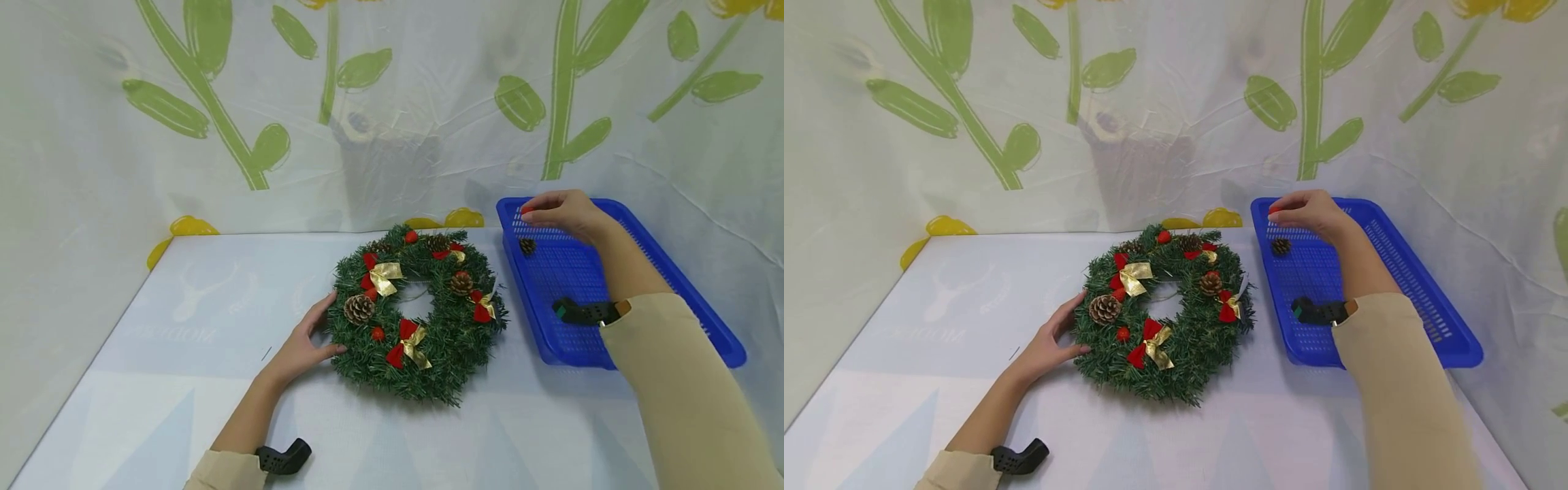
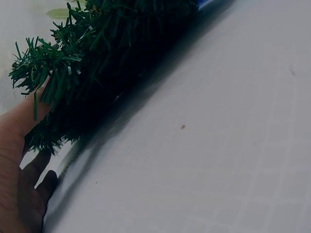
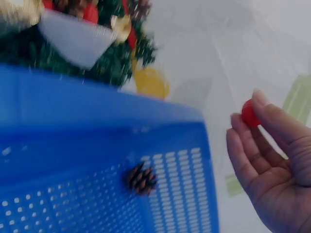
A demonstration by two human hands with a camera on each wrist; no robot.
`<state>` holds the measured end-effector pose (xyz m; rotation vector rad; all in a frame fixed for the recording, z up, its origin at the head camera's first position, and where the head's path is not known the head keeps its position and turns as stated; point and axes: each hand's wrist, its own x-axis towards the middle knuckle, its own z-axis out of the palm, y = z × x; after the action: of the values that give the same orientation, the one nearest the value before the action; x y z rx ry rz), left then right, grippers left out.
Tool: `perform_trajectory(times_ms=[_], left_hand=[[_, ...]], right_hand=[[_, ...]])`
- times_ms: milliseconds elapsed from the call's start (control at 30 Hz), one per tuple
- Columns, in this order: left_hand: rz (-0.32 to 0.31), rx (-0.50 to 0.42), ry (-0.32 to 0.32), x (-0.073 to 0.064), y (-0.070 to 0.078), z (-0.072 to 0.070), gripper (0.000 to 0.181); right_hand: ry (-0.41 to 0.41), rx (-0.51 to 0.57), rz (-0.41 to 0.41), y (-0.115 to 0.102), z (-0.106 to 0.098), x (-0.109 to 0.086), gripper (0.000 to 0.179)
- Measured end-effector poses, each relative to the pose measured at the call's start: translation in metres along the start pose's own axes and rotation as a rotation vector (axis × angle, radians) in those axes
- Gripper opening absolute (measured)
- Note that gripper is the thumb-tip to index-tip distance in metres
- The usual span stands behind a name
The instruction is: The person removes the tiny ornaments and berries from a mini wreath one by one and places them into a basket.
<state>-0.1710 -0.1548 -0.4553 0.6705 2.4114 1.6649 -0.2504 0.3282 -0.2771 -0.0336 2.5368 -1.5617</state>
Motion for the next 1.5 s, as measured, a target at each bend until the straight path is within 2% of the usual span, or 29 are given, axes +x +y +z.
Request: perform_trajectory(times_ms=[133,200,333,433,600,1267,1500], left_hand=[[0.011,0.023,0.022,-0.001,0.002,-0.004,0.093],[0.013,0.019,0.019,-0.001,0.002,-0.005,0.093],[0.003,0.002,0.003,-0.001,0.002,-0.004,0.093],[0.001,-0.007,0.000,0.000,0.003,-0.003,0.093],[-0.005,-0.014,-0.002,0.001,0.003,-0.002,0.093],[0.024,0.000,0.011,-0.001,0.003,0.004,0.095],[0.024,-0.004,0.010,-0.001,0.002,0.004,0.095]], right_hand=[[0.040,0.028,-0.003,0.012,-0.002,0.008,0.014],[0.056,0.023,0.012,0.019,-0.003,0.010,0.024],[0.085,-0.012,0.079,0.035,-0.005,0.011,0.055],[0.115,-0.031,0.129,0.047,-0.008,0.010,0.064],[0.156,-0.049,0.168,0.065,-0.010,0.010,0.062],[0.092,-0.053,0.249,0.107,-0.005,0.006,0.050],[0.109,-0.086,0.268,0.118,-0.001,0.008,0.056]])
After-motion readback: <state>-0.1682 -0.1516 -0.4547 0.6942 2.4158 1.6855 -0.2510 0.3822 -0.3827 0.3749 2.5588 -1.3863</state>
